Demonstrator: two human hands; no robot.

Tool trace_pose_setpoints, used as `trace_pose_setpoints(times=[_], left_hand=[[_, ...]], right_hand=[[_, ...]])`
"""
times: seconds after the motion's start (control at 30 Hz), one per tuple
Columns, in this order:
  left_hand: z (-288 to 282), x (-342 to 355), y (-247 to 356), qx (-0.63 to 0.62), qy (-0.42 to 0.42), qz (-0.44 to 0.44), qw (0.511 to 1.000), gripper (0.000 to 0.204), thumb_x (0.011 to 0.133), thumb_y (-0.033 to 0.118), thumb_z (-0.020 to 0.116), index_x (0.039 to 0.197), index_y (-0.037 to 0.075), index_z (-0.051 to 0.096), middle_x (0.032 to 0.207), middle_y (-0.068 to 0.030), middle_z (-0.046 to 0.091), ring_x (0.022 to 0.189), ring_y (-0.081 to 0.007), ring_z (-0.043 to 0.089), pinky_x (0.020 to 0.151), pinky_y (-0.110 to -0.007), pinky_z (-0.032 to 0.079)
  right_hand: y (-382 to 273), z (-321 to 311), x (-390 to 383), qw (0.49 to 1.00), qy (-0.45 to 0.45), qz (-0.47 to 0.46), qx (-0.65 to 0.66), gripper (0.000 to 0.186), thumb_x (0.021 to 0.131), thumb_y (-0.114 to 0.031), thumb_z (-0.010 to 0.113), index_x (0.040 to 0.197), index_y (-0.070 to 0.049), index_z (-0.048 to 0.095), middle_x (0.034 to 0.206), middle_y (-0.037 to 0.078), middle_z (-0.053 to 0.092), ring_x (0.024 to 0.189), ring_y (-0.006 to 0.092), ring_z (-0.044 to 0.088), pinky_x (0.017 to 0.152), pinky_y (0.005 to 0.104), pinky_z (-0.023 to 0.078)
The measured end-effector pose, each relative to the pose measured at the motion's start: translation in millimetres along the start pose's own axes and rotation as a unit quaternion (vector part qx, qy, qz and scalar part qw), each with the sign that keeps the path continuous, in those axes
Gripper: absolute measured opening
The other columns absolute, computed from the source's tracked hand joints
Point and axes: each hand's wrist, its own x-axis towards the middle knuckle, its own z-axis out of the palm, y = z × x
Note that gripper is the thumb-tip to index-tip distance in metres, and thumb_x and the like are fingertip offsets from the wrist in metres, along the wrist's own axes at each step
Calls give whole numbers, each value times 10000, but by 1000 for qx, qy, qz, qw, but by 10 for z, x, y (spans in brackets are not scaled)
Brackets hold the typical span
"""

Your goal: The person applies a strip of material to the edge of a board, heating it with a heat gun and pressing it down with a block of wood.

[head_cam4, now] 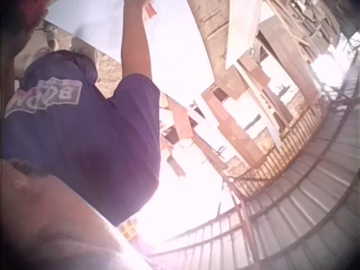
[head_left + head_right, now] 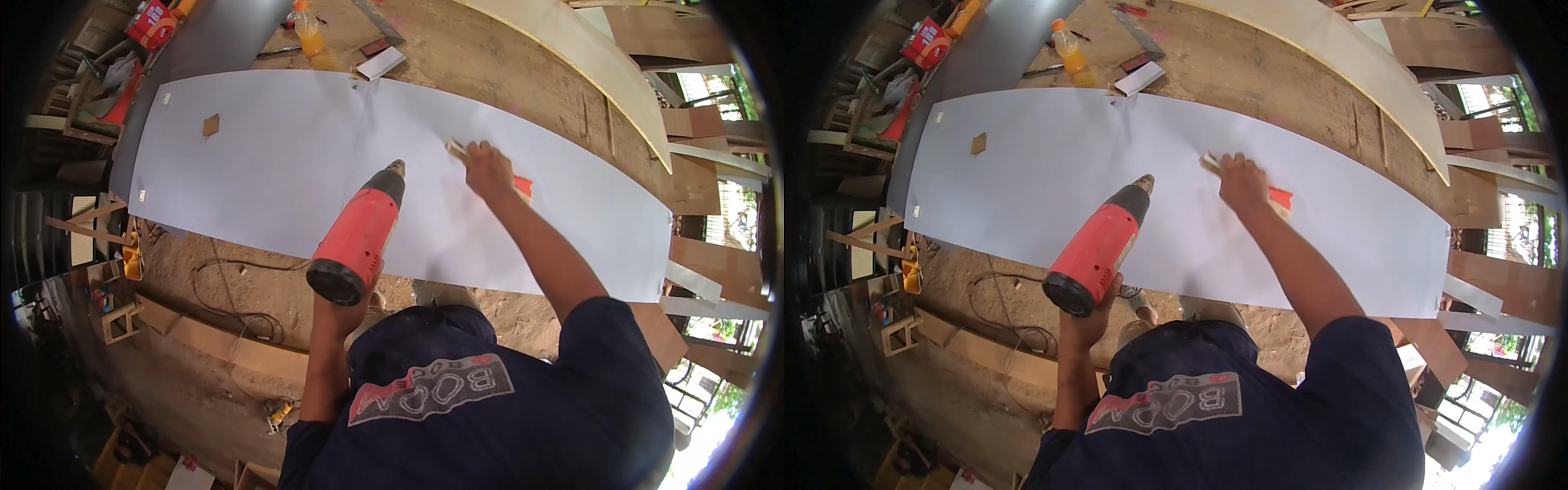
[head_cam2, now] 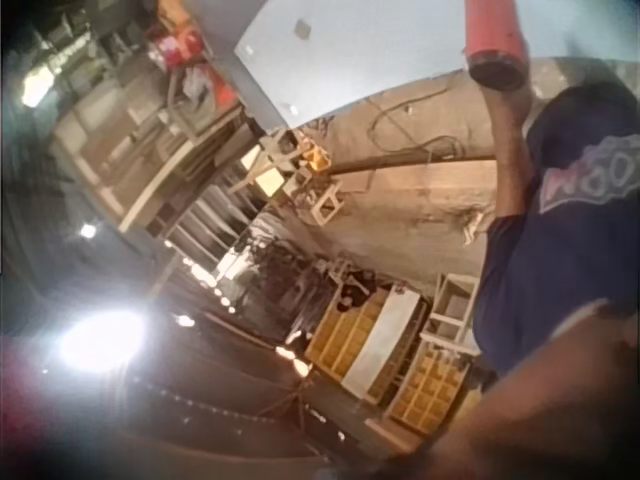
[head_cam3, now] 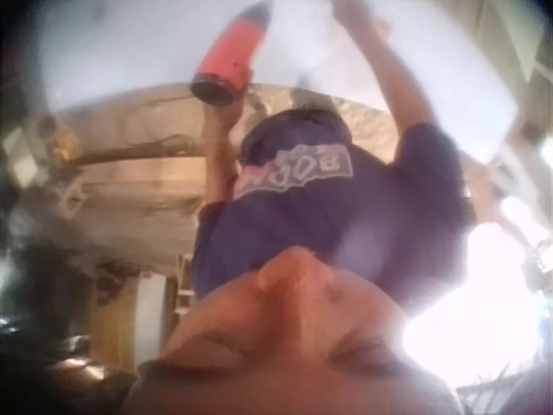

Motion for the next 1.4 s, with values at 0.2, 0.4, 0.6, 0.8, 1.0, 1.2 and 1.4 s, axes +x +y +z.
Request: trace_pose_setpoints(times=[0.2, 0.4, 0.6, 0.8, 1.0, 1.2, 1.4], left_hand=[[52, 77, -133, 95, 15, 123, 988, 385, 987, 180, 810, 1286, -19, 670, 1180, -152, 737, 1083, -280, 719, 941, -427, 566], [25, 28, -106, 86, 26, 142, 986, 384, 983, 182, 818, 1278, -17, 674, 1186, -152, 740, 1078, -277, 722, 939, -416, 571], [-138, -52, -260, 73, 11, 115, 991, 352, 980, 183, 822, 1242, -12, 692, 1152, -138, 753, 1049, -257, 732, 914, -412, 578], [-248, -18, -403, 56, -4, 140, 989, 301, 979, 180, 820, 1192, -3, 712, 1078, -123, 761, 990, -256, 741, 875, -407, 583], [-271, 5, -467, 48, -41, 110, 992, 259, 974, 163, 821, 1152, 2, 723, 1045, -107, 757, 950, -236, 736, 833, -399, 578], [-93, 78, -470, -8, -30, 91, 995, 251, 967, 144, 819, 1142, 3, 706, 1010, -88, 738, 918, -208, 708, 819, -388, 569], [18, 137, -300, -3, -63, 64, 996, 261, 967, 141, 813, 1154, -4, 701, 1043, -98, 739, 943, -210, 707, 836, -388, 571]], right_hand=[[263, -73, 894, 1000, 9, 24, -5, 241, 982, -254, 699, 1153, -93, 647, 1135, 167, 685, 1086, 391, 719, 919, 530, 587], [410, -192, 1056, 999, -8, 39, -20, 242, 1010, -293, 681, 1147, -96, 653, 1142, 174, 689, 1127, 379, 709, 961, 496, 573], [179, 51, -389, 999, -1, -13, 33, 206, 947, -194, 700, 1143, -138, 675, 1104, 123, 666, 1050, 366, 694, 897, 521, 573], [-388, 10, -2097, 994, -30, -26, 99, 510, 774, -52, 797, 1264, -122, 676, 1049, 129, 616, 1016, 361, 667, 830, 517, 568], [-482, -17, -1983, 996, -27, -10, 85, 463, 797, -48, 765, 1243, -131, 676, 1078, 118, 633, 1042, 360, 671, 807, 515, 587], [-325, -2, -915, 1000, 7, -9, 29, 314, 840, -76, 731, 1134, -136, 637, 1102, 116, 631, 1090, 353, 680, 834, 531, 599], [82, -23, 393, 1000, 22, 17, 2, 254, 935, -197, 709, 1175, -130, 662, 1162, 136, 670, 1114, 360, 700, 922, 524, 596]])
